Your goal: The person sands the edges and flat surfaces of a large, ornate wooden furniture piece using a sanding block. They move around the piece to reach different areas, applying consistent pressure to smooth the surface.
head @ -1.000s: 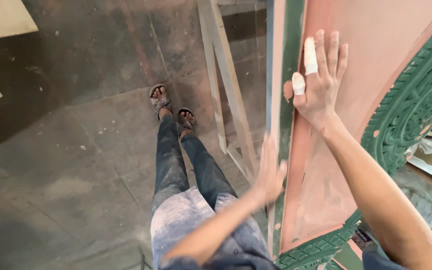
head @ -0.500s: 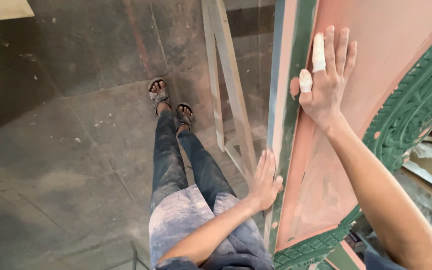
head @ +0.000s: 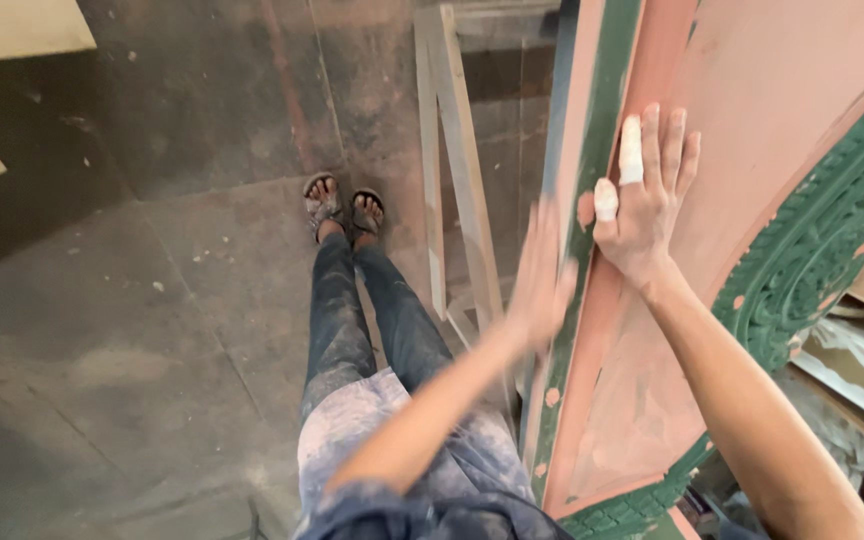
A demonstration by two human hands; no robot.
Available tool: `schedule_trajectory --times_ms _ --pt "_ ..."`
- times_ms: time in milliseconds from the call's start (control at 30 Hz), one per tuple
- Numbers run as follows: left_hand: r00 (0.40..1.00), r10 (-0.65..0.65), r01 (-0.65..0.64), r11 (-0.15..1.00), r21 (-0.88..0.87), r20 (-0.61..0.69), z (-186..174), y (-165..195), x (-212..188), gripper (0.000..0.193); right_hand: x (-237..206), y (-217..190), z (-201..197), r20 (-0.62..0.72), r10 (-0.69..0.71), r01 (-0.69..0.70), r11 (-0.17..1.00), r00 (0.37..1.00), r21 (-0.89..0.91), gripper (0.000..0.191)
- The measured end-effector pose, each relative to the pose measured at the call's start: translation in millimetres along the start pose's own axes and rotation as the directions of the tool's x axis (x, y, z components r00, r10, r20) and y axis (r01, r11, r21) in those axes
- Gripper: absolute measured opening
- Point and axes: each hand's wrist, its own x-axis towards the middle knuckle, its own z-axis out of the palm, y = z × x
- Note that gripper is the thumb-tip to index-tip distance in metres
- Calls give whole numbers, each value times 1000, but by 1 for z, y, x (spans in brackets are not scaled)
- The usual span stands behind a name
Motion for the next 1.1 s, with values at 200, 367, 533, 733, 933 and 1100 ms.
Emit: schedule_trajectory --times_ms 200,367,533,733,933,1100 --pt "999 -35 34 999 -19 -14 -6 14 35 72 5 10 3 -2 -11 11 1000 1000 6 66" --pt "955 260 -239 960 145 -142 -35 20 221 62 8 9 2 -34 -23 22 1000 999 -5 65" --pt "997 35 -40 996 -77 -68 -22 62 119 66 21 14 -7 -32 -47 47 999 998 -4 68" --pt "997 52 -41 986 163 -63 -15 76 187 64 25 33 -15 -11 -14 14 1000 1000 25 67" --pt "950 258 -217 950 224 -174 -38 79 382 64 28 37 -20 -56 -34 37 998 998 51 65" --pt "994 77 -84 992 -92 -77 -19 134 212 66 34 50 -18 -61 -25 27 999 998 36 65"
